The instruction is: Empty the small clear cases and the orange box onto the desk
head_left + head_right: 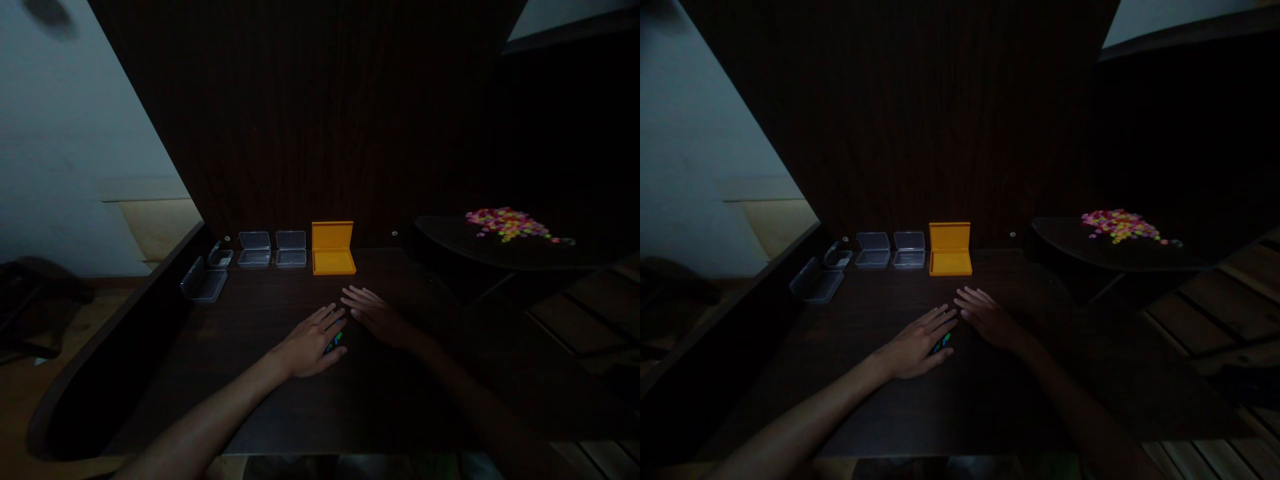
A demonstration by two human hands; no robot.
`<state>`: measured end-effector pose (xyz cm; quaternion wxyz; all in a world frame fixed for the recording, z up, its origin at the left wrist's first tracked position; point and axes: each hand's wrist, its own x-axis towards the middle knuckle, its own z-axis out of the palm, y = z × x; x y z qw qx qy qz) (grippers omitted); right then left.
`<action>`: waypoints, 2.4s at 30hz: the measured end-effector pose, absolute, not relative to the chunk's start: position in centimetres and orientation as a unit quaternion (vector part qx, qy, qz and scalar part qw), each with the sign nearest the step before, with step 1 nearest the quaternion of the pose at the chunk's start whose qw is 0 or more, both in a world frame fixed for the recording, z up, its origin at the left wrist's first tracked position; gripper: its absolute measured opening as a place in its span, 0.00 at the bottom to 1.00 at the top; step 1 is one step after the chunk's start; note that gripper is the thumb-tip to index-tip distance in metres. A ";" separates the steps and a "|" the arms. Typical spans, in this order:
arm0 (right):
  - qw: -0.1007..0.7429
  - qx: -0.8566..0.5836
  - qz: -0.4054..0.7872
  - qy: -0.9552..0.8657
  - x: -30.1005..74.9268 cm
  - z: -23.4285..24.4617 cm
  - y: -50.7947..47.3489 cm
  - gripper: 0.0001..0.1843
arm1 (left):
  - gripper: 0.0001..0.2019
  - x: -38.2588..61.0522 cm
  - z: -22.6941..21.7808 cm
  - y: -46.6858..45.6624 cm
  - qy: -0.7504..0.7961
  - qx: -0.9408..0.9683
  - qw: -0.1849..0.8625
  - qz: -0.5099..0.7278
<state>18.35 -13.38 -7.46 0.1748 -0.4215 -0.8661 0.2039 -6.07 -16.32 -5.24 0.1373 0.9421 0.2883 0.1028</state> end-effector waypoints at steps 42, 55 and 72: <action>0.193 -0.412 0.212 -0.865 18.7 -7.9 -13.1 0.28 | 0.32 -8.6 -2.2 -14.5 0.288 0.888 0.275 0.232; 0.169 -0.397 0.174 -0.885 16.6 -7.5 -14.0 0.27 | 0.19 -11.1 -4.7 -11.3 0.414 0.857 0.160 0.262; 0.422 -0.324 0.526 -0.663 10.5 -7.6 -11.3 0.32 | 0.30 -9.5 -7.4 -10.6 0.401 0.456 0.593 0.529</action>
